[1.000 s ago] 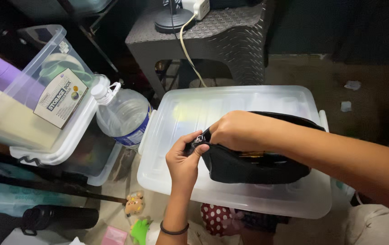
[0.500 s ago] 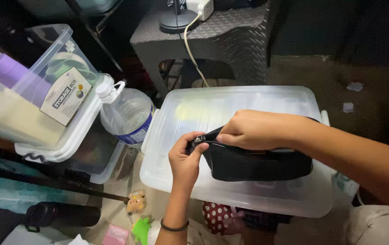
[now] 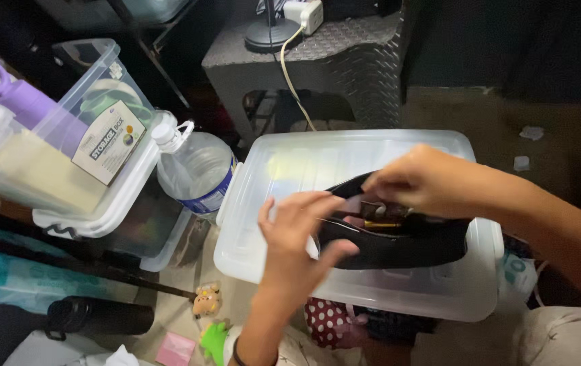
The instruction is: The person packs makeup brushes and a small black pouch into a larger beige handbag, then attaches a shoulder strap to the handbag. The person handles brushes, a pouch, and the handbag while sitting on the floor.
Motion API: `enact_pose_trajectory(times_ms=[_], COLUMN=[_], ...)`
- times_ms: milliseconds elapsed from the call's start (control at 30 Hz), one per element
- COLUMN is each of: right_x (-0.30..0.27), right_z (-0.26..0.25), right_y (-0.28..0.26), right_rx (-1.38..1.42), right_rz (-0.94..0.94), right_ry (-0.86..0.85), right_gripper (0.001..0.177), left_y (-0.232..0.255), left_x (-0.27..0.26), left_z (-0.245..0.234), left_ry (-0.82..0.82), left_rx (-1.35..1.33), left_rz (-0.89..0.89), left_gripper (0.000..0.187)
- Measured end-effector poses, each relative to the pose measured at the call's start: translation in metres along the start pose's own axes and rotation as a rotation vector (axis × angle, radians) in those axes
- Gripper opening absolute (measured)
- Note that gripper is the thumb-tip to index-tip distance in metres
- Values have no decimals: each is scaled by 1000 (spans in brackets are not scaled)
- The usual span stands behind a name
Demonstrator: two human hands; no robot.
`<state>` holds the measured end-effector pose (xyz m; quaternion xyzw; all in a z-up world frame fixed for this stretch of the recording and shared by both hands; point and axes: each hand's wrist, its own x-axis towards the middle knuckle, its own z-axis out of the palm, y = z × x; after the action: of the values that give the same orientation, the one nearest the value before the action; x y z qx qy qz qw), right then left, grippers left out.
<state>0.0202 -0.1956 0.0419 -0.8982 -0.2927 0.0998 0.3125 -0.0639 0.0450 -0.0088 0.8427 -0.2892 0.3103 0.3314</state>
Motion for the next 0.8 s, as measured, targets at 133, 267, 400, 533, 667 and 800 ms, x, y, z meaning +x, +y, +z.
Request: enact_pose_trajectory(times_ms=[133, 267, 400, 533, 667, 800], right_x=[-21, -20, -5, 16, 17, -14], right_z=[11, 19, 35, 46, 44, 23], right_y=[-6, 1, 2, 8, 9, 8], right_rx=[-43, -66, -141, -307, -371, -257], right_rz=[-36, -105, -264, -307, -274, -443], right_ry=[1, 136, 124, 139, 172, 446], right_gripper=[38, 40, 18, 8, 14, 19], left_y=[26, 30, 27, 20, 5, 6], left_x=[-10, -35, -45, -32, -2, 19], left_z=[13, 19, 15, 20, 19, 18], left_ry=[-212, -189, -171, -115, -66, -62], left_rx=[2, 55, 39, 43, 84, 103], left_rz=[83, 103, 117, 76, -20, -13], left_gripper=[34, 20, 18, 15, 23, 28])
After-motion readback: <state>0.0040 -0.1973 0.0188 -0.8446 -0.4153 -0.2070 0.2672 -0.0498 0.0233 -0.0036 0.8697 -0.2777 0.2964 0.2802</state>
